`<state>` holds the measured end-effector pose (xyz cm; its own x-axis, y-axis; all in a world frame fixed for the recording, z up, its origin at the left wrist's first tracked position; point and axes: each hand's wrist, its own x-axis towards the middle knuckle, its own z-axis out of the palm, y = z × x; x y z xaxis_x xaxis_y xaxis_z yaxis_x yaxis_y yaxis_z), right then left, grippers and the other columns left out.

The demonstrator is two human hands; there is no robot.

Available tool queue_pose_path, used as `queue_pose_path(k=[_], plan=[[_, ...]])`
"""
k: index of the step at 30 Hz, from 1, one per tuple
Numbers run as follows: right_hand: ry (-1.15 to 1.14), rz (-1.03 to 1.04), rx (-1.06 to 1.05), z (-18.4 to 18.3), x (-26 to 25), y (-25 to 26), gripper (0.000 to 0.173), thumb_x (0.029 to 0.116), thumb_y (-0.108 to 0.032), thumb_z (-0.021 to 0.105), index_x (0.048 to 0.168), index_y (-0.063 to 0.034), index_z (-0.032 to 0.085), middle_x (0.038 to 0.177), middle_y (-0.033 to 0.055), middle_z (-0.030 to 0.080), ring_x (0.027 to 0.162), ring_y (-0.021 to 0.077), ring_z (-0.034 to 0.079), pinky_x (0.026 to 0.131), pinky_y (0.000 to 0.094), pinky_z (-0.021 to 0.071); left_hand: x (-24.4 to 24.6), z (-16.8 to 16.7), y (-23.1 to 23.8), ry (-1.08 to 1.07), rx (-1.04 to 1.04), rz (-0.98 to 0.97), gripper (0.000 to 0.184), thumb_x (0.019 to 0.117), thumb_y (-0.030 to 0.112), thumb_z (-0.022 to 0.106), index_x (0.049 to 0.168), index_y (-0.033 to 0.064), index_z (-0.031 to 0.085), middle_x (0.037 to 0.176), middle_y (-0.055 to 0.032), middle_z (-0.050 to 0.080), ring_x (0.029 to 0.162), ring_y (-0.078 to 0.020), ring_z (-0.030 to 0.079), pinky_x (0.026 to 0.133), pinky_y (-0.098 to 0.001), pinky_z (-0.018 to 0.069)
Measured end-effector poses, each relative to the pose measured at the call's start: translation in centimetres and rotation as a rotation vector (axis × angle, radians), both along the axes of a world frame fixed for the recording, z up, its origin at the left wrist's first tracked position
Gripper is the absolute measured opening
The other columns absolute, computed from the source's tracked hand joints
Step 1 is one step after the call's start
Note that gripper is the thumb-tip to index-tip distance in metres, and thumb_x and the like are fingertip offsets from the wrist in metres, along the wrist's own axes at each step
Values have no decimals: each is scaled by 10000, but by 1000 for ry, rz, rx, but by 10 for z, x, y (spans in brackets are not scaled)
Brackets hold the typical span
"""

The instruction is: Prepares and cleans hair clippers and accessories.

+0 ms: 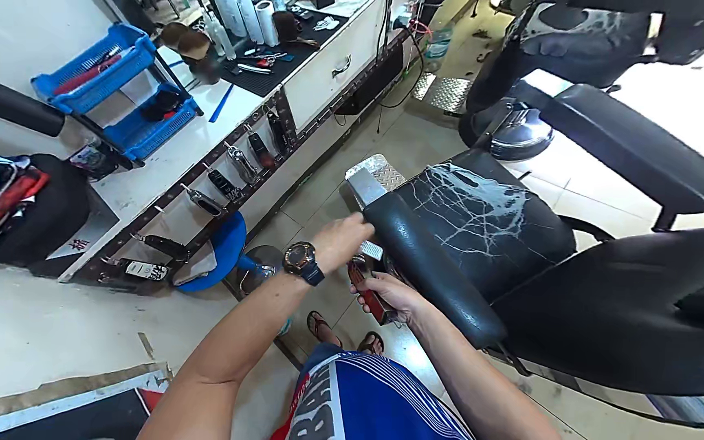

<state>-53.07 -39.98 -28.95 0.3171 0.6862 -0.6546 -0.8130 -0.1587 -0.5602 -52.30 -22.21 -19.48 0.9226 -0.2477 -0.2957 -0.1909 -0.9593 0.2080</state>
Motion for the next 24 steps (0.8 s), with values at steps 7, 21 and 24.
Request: queue_pose_path(k=[7,21,24], plan=[[38,3,-3,-5,-4,0,208,1018,-82,533,1218,-37,502,966,123,685,634,158,664,552,266,576,-1,0,6,49,58,87,277,893,117,778,1151,58,698,1146,-201,636,980,-374,676,796,-536,589],[-90,-43,63,-9,-8,-12,322,986,-65,507,1305,-39,471,987,117,673,668,162,669,587,284,590,-17,3,23,45,3,170,260,892,115,773,1133,49,702,1095,-192,645,989,-365,673,827,-538,581],[-107,-80,113,-8,-10,-15,322,973,-97,518,1284,-31,471,979,116,682,687,168,684,611,291,603,-25,12,6,-115,-111,232,245,888,160,798,1082,47,702,1045,-178,642,919,-348,675,764,-523,590]])
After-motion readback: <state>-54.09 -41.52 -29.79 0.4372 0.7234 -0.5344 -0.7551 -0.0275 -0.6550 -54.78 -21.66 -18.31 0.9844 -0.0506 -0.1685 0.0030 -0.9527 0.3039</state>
